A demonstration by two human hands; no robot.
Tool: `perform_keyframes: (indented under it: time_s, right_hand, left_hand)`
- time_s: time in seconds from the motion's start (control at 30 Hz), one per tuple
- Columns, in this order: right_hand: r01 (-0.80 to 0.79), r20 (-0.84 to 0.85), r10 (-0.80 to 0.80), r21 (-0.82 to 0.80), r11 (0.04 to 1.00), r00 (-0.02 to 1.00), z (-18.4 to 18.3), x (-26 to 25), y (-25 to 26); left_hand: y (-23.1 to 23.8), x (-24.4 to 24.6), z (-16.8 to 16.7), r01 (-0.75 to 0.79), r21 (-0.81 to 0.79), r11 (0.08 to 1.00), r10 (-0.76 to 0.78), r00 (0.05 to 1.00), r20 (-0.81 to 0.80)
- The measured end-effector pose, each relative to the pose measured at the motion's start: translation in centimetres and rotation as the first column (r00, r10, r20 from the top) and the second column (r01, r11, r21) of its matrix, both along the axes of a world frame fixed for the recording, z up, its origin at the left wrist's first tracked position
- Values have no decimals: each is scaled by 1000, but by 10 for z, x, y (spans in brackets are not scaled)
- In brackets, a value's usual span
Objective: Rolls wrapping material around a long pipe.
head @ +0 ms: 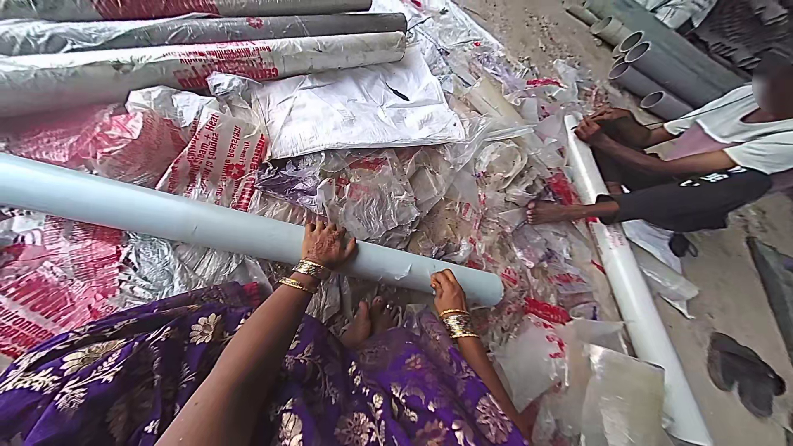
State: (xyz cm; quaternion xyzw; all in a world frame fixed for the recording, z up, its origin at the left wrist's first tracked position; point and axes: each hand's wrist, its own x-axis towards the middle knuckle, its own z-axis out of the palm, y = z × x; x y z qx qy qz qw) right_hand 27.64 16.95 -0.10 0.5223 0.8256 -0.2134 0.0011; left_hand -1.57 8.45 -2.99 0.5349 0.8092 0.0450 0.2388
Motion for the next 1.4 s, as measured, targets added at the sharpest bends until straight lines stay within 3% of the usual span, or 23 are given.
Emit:
perform_keyframes:
  time_s: [0.07, 0.2, 0.4, 0.53, 0.63, 0.8, 0.97, 1.03, 1.13, 1.27, 1.33, 1.4]
  right_hand:
    - [0, -112, 6, 58, 998, 994, -2, 9, -6]
    - [156, -237, -118, 148, 977, 964, 14, 4, -5]
    - [228, 286, -193, -97, 969, 939, 26, -42, 18]
    - [208, 461, -123, -139, 968, 879, 23, -52, 20]
    - [77, 363, -7, -181, 980, 932, 21, -35, 16]
    - [-39, 8, 40, -46, 998, 999, 8, 1, -3]
    - [132, -5, -133, -64, 989, 991, 36, -17, 12]
    - [157, 119, -144, -105, 982, 982, 37, -30, 18]
    - [162, 344, -97, -166, 973, 934, 33, -49, 20]
    - [125, 468, -58, -113, 986, 882, 29, -64, 8]
    - [105, 474, -32, -129, 986, 880, 27, -63, 8]
    - [7, 350, 41, -134, 991, 936, 21, -48, 9]
  left_hand:
    - [-1, 0, -1, 0, 3, 1000, 0, 1000, 0]
    - [0, -1, -1, -1, -9, 1000, 1, 1000, 2]
    - [1, 0, 1, -2, -16, 1000, 2, 1000, -3]
    - [1, 0, -2, 1, -26, 1000, -1, 1000, -8]
    - [0, 0, 0, 2, -20, 1000, -3, 1000, -6]
    - [-4, 1, -1, -7, 13, 1000, 7, 1000, 9]
    - [-2, 2, 1, 2, 10, 1000, -2, 1000, 0]
    - [-3, 3, 3, -2, 5, 1000, 2, 1000, 1]
    - [-2, 2, 3, -9, -8, 1000, 9, 1000, 2]
    - [-2, 2, -1, -4, -12, 1000, 4, 1000, -8]
    - [-2, 3, 0, 3, -16, 1000, -3, 1000, -9]
    - [-1, 2, 1, -1, -9, 1000, 1, 1000, -8]
